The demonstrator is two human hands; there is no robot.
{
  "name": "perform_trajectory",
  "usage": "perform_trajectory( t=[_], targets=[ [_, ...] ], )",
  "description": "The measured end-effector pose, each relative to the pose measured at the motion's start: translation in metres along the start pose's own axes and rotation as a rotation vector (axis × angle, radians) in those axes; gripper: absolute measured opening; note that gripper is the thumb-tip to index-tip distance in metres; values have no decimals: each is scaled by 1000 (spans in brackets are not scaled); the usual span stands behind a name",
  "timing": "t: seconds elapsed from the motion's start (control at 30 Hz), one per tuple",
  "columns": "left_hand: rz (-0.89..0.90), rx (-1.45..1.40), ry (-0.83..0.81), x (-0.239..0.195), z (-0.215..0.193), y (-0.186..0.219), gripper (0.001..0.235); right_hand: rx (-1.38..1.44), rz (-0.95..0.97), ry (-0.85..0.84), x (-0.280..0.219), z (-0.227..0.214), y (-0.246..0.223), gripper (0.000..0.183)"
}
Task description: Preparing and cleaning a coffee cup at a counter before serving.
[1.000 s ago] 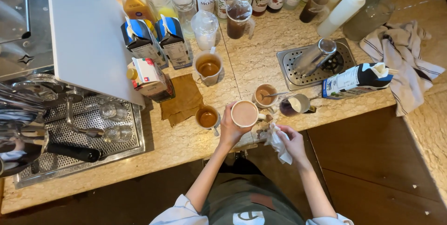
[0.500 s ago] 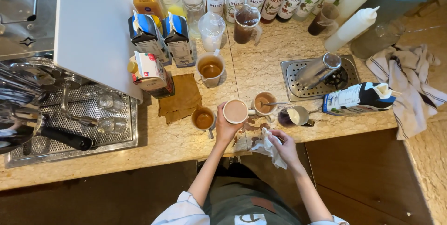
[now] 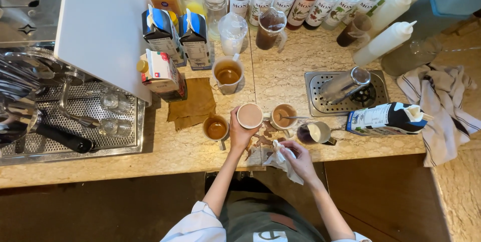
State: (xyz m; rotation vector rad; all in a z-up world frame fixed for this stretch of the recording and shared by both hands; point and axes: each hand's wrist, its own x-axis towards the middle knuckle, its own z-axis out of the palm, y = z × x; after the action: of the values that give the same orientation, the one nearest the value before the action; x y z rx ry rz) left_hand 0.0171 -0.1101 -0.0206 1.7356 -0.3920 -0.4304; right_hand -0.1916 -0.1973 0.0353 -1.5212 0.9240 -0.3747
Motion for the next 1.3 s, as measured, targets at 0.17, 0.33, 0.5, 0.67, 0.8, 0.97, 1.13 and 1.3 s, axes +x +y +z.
perform_trajectory(
  t=[0.17,0.33,0.5,0.67,0.8,0.97,1.13,1.3],
  targets=[
    [24,-22,14,1,2,1,103,13,-8,-32,-1,3,-14,26],
    [78,-81,16,-11,-6,19,118,-2,-32,-83,0,5,-16,26],
    [-99,107,-122,-68,-31,57,111,-16,-28,-173,3,8,-27,25],
    [-97,130,-99,-122,-84,5,38,-23,-16,-202,1,2,-30,26],
    [-28,187,123,-97,-143,-7,34,-52,-26,-199,6,3,-21,26],
    [177,210,-37,-47,-152,21,92,-103,-56,-221,11,25,-25,27],
    [252,245,-137,-14,-145,10,109,-207,-101,-232,12,52,-16,25],
    [365,278,-50,-3,-155,-14,91,-150,-74,-239,0,83,-26,24]
  ],
)
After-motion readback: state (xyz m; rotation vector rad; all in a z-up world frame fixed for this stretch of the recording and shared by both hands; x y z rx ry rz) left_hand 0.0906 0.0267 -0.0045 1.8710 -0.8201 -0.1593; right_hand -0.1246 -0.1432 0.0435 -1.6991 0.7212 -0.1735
